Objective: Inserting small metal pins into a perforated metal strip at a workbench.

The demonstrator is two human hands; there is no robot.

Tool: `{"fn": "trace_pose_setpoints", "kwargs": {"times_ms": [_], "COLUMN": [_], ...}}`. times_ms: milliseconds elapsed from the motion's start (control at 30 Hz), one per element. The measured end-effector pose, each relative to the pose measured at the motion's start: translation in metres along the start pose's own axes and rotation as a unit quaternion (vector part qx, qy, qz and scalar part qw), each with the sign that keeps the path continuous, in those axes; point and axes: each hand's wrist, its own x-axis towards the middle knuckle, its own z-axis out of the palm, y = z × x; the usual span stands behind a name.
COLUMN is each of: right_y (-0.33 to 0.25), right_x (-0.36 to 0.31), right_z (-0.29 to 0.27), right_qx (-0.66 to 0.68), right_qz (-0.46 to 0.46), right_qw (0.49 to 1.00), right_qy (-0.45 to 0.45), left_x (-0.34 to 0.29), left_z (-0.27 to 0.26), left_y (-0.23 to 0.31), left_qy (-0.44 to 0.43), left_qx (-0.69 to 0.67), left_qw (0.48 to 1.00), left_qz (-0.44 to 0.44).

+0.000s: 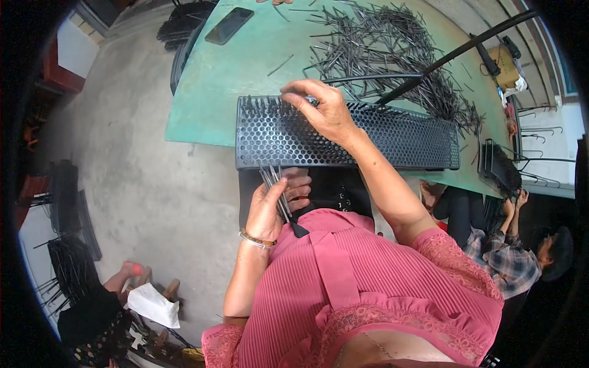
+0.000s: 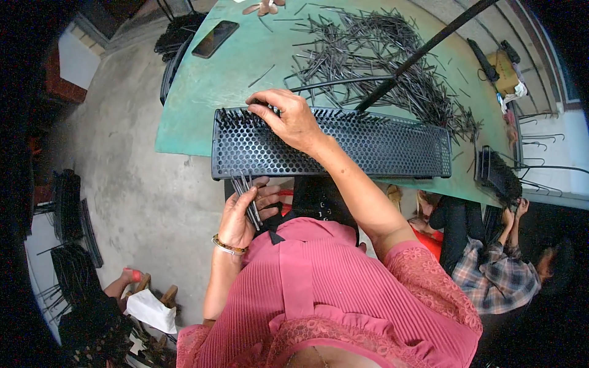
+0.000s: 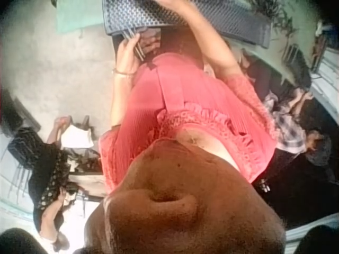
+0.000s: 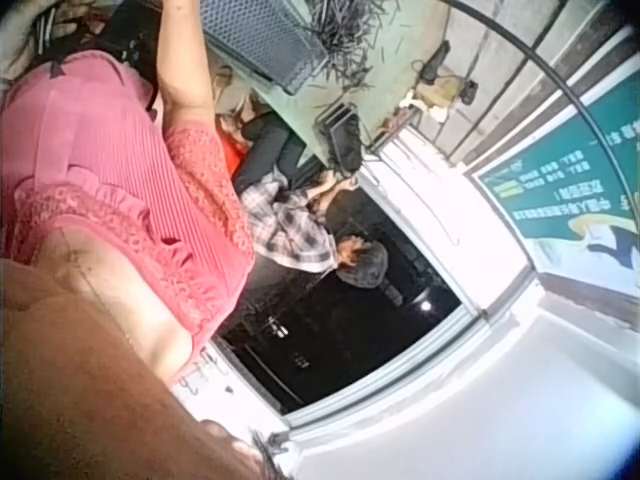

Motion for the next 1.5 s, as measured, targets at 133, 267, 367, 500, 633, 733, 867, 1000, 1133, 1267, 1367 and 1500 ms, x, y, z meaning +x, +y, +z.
{"fn": "trace_pose_setpoints", "kwargs": {"times_ms": [133,267,367,500,633,733,867,1000,1133,1267,1367,1500], "right_y": [-0.005,-0.007,-0.003,0.004,0.001,0.006,0.005,0.002,-0.012,-0.048,-0.049,-0.047], "right_x": [0.000,0.000,-0.003,-0.008,-0.011,-0.015,-0.016,-0.017,-0.020,-0.030,-0.038,-0.044], "right_z": [0.000,0.001,0.005,0.010,0.015,0.019,0.022,0.019,0.015,-0.003,-0.005,-0.009], "right_qx": [0.050,0.047,0.033,-0.044,-0.063,-0.101,-0.114,-0.160,-0.079,0.170,0.260,0.350], "right_qz": [0.069,0.059,0.035,-0.030,-0.044,-0.080,-0.113,-0.123,-0.060,0.230,0.295,0.359], "right_qw": [0.996,0.997,0.999,0.999,0.997,0.992,0.987,0.979,0.995,0.933,0.884,0.832], "right_qy": [-0.008,-0.012,-0.009,-0.004,0.007,-0.003,0.026,0.031,0.017,-0.220,-0.253,-0.237], "left_x": [0.000,0.000,0.001,0.001,0.001,0.000,-0.002,-0.001,0.001,-0.001,-0.002,-0.002], "left_z": [0.001,0.001,-0.001,-0.001,-0.005,-0.005,-0.002,0.001,0.001,0.007,0.009,0.007], "left_y": [0.000,-0.001,-0.002,-0.001,-0.002,-0.001,0.002,0.006,0.010,0.016,0.018,0.019], "left_qy": [0.002,0.001,0.001,-0.013,-0.014,-0.016,-0.040,-0.041,-0.046,-0.064,-0.101,-0.186], "left_qx": [-0.001,-0.001,-0.006,-0.020,-0.011,-0.011,0.001,-0.004,-0.036,-0.027,-0.014,0.002], "left_qw": [1.000,1.000,1.000,1.000,1.000,1.000,0.999,0.999,0.998,0.997,0.994,0.981], "left_qz": [-0.002,-0.003,0.000,-0.011,-0.017,-0.018,-0.014,0.002,0.000,0.016,0.026,-0.051]}}
